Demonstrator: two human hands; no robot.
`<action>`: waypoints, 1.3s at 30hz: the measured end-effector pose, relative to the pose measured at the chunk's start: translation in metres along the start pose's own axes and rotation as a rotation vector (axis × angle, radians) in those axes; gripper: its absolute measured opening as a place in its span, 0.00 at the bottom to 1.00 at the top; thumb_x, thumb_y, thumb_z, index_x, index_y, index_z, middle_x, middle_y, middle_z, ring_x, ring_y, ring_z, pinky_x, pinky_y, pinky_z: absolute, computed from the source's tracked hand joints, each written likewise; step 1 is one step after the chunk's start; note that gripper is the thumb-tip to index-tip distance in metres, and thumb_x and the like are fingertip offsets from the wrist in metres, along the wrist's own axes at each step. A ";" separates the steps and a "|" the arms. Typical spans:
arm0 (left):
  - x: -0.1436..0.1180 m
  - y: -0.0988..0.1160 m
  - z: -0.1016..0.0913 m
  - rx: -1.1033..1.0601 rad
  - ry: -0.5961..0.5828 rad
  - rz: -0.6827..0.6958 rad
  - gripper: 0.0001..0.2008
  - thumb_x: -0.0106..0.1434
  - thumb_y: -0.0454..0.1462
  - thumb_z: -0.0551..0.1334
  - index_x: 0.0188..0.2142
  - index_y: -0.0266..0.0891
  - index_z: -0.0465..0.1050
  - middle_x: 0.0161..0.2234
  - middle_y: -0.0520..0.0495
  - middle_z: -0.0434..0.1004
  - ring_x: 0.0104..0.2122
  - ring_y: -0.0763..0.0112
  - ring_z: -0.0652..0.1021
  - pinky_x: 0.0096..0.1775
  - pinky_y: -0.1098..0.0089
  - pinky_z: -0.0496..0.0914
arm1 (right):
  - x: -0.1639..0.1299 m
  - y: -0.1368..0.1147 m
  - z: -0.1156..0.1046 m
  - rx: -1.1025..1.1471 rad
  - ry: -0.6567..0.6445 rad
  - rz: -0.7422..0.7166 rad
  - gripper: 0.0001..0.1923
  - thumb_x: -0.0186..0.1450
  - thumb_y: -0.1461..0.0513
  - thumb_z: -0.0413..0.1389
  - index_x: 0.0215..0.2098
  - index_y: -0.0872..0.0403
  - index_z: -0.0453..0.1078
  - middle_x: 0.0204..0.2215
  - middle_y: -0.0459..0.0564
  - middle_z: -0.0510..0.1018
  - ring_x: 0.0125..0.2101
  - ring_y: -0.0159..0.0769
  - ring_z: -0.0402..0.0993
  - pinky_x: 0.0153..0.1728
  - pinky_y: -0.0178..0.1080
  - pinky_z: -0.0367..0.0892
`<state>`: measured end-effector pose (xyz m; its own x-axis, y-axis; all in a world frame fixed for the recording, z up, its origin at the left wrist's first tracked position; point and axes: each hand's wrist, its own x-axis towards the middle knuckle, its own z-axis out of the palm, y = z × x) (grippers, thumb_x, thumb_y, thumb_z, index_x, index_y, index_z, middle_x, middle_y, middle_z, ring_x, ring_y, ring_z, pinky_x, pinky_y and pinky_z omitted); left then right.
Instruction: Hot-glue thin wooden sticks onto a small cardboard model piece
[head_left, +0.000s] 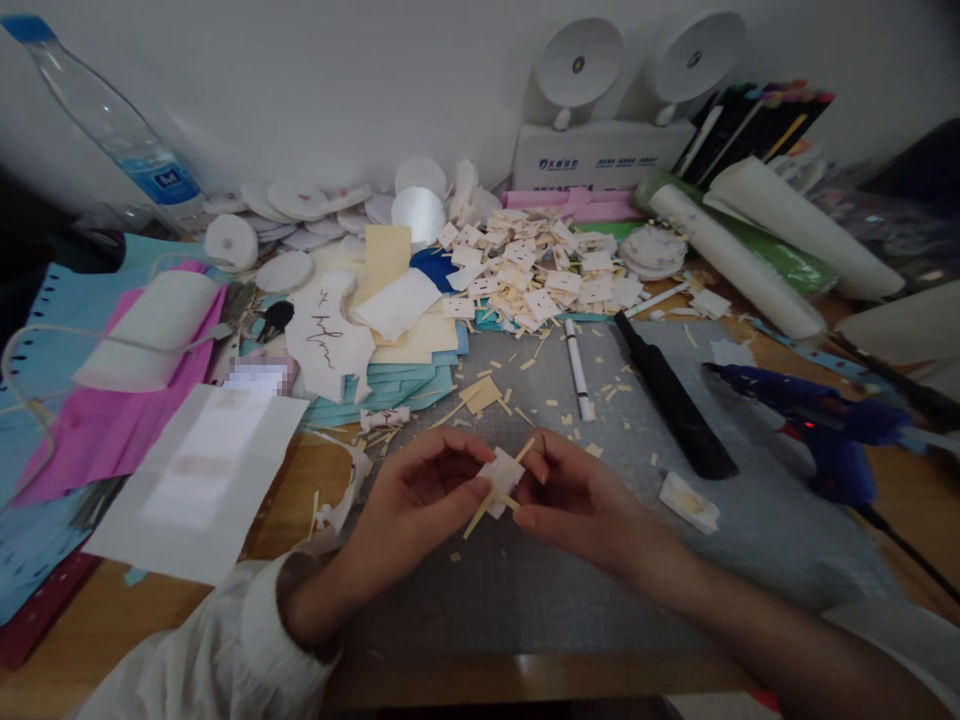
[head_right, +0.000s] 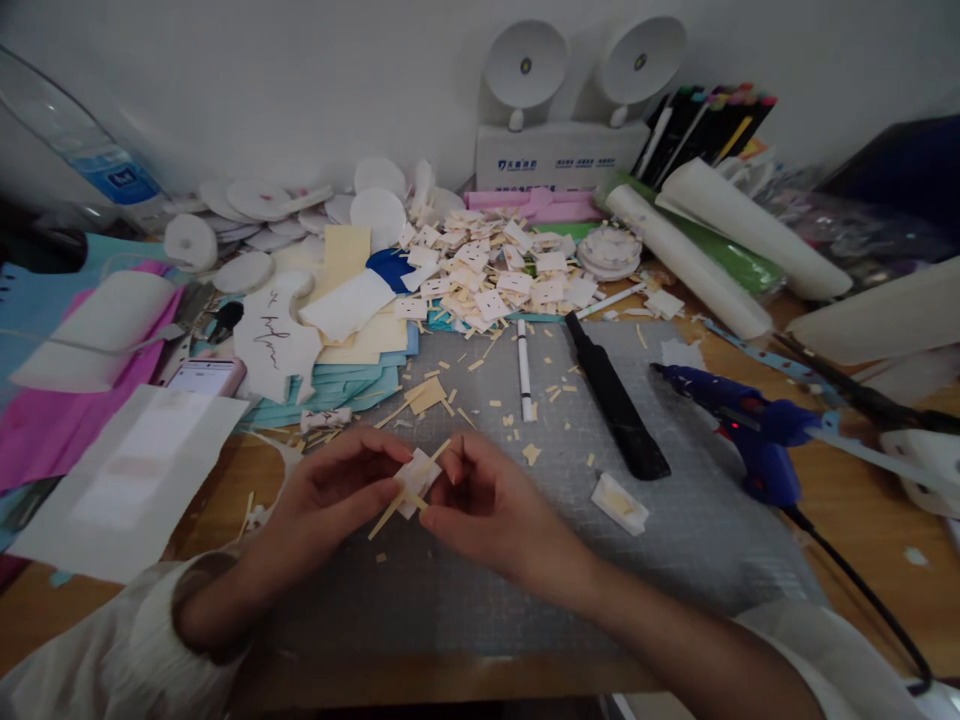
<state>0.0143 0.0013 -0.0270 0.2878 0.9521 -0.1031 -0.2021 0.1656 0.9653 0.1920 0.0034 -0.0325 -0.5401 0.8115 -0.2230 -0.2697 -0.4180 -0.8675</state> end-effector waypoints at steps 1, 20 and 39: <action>0.000 0.000 0.000 -0.005 0.004 0.004 0.06 0.58 0.30 0.65 0.36 0.38 0.76 0.33 0.51 0.76 0.34 0.76 0.76 0.37 0.79 0.71 | 0.000 0.000 0.000 0.011 0.000 -0.009 0.20 0.57 0.62 0.63 0.27 0.52 0.52 0.23 0.37 0.62 0.23 0.24 0.53 0.23 0.31 0.49; -0.002 0.000 0.003 0.004 -0.005 0.036 0.08 0.57 0.29 0.66 0.37 0.38 0.74 0.34 0.50 0.75 0.33 0.75 0.76 0.34 0.77 0.72 | 0.003 -0.002 0.001 -0.140 0.109 -0.039 0.19 0.56 0.57 0.63 0.26 0.52 0.53 0.22 0.38 0.59 0.23 0.25 0.52 0.24 0.31 0.51; 0.000 -0.001 -0.002 0.006 0.050 -0.014 0.07 0.57 0.32 0.67 0.36 0.37 0.73 0.35 0.49 0.76 0.35 0.74 0.76 0.38 0.76 0.71 | -0.018 -0.041 -0.019 -0.359 0.061 0.097 0.12 0.67 0.53 0.49 0.39 0.53 0.64 0.34 0.49 0.73 0.33 0.34 0.71 0.38 0.41 0.66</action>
<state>0.0123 0.0016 -0.0285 0.2433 0.9615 -0.1280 -0.1930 0.1773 0.9651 0.2276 0.0140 -0.0013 -0.4977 0.8027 -0.3286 0.0831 -0.3329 -0.9393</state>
